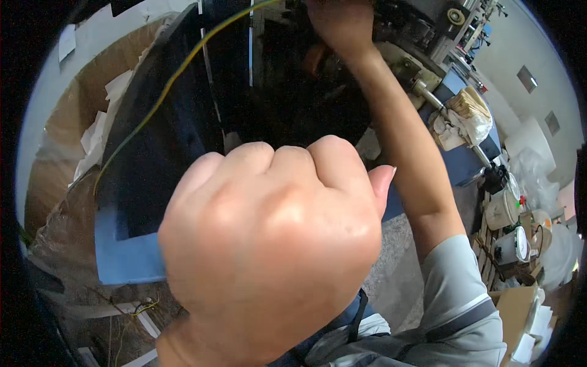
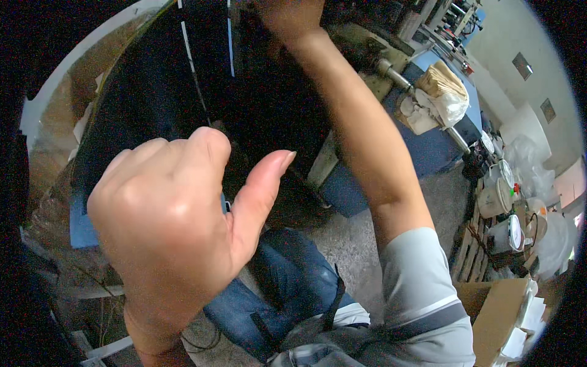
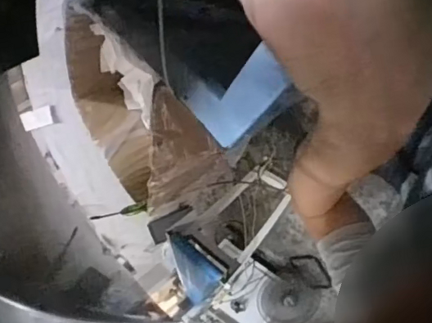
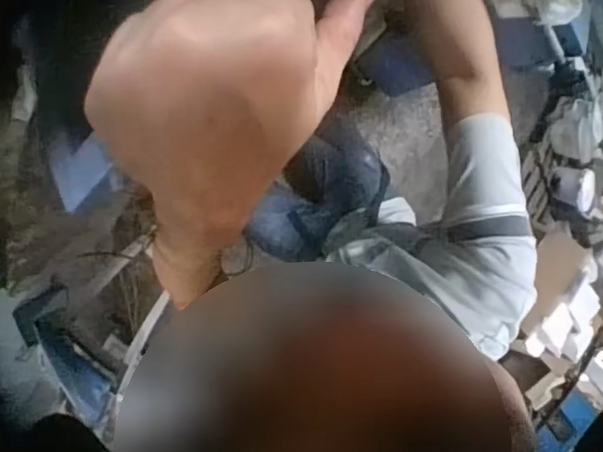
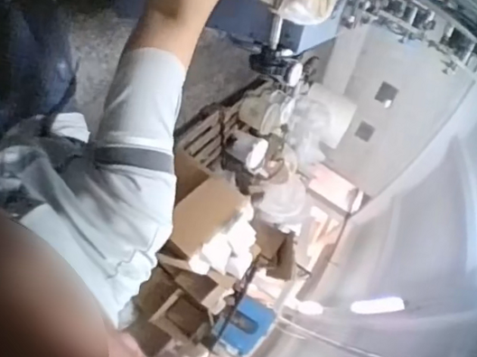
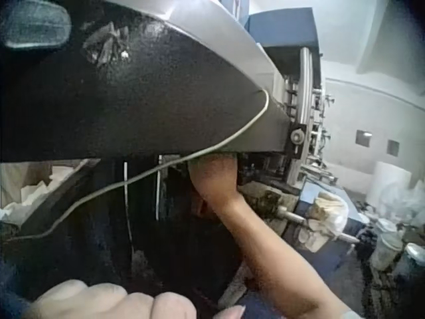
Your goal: Maintaining and adjusting an industrial paper-processing machine, including sharpening a circular blade.
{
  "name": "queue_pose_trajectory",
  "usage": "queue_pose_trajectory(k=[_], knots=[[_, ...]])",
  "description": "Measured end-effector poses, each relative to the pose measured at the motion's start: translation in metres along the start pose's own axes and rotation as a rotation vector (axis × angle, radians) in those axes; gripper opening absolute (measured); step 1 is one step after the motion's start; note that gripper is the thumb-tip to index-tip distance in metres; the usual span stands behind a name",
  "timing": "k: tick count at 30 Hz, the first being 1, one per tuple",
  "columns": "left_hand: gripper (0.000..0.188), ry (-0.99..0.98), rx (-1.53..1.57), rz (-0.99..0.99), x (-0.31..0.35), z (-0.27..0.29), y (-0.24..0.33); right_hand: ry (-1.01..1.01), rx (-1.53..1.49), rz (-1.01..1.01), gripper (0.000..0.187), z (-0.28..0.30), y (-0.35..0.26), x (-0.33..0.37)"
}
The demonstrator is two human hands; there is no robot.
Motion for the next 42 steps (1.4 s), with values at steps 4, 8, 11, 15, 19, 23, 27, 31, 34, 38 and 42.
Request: queue_pose_trajectory(k=[4, 8, 11, 15, 19, 23, 27, 31, 34, 38, 42], knots=[[0.044, 0.002, -0.131, -0.031, 0.000, -0.006, -0.003, 0.387, -0.008, 0.177, 0.022, 0.026, -0.061, 0.010], [0.045, -0.023, -0.012, 0.009, 0.007, -0.005, -0.009, -0.521, 0.089, -0.192, 0.032, 0.010, -0.032, -0.007], [0.045, -0.013, -0.022, 0.018, 0.004, -0.003, -0.006, 0.498, -0.198, 0.206, 0.020, 0.012, -0.046, -0.007], [0.045, 0.008, -0.012, 0.012, 0.007, -0.007, -0.007, 0.042, 0.016, 0.098, 0.025, 0.007, -0.025, 0.008], [0.045, -0.037, -0.004, 0.028, 0.011, -0.007, -0.012, 0.118, 0.093, 0.113, 0.022, 0.005, -0.032, 0.002], [0.045, -0.027, 0.017, 0.022, 0.013, -0.008, -0.012, -0.171, 0.236, 0.009, 0.025, 0.006, -0.030, 0.001], [0.044, -0.019, 0.052, 0.018, 0.011, -0.012, -0.012, 0.252, 0.097, 0.190, 0.023, 0.008, -0.035, 0.010], [0.044, -0.009, 0.054, 0.014, 0.013, -0.006, -0.015, 0.117, 0.280, 0.238, 0.020, 0.009, -0.035, 0.003], [0.044, 0.012, 0.044, 0.015, 0.011, -0.011, -0.015, 0.144, 0.120, 0.151, 0.020, 0.003, -0.030, -0.002], [0.044, 0.002, 0.038, 0.005, 0.013, -0.010, -0.014, 0.036, 0.196, 0.179, 0.023, 0.006, -0.016, 0.002], [0.044, -0.029, 0.007, 0.012, 0.015, -0.008, -0.013, 0.194, 0.033, 0.114, 0.022, 0.013, -0.042, 0.014]])
Point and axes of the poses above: each hand's wrist, its own x-axis away from the middle knuckle, its own z-axis out of the back of the hand, y = z × x, the point moved 1 cm from there along -x, towards the middle knuckle, and after that the axes turned 8 degrees about -y, right-handed, at the moved point
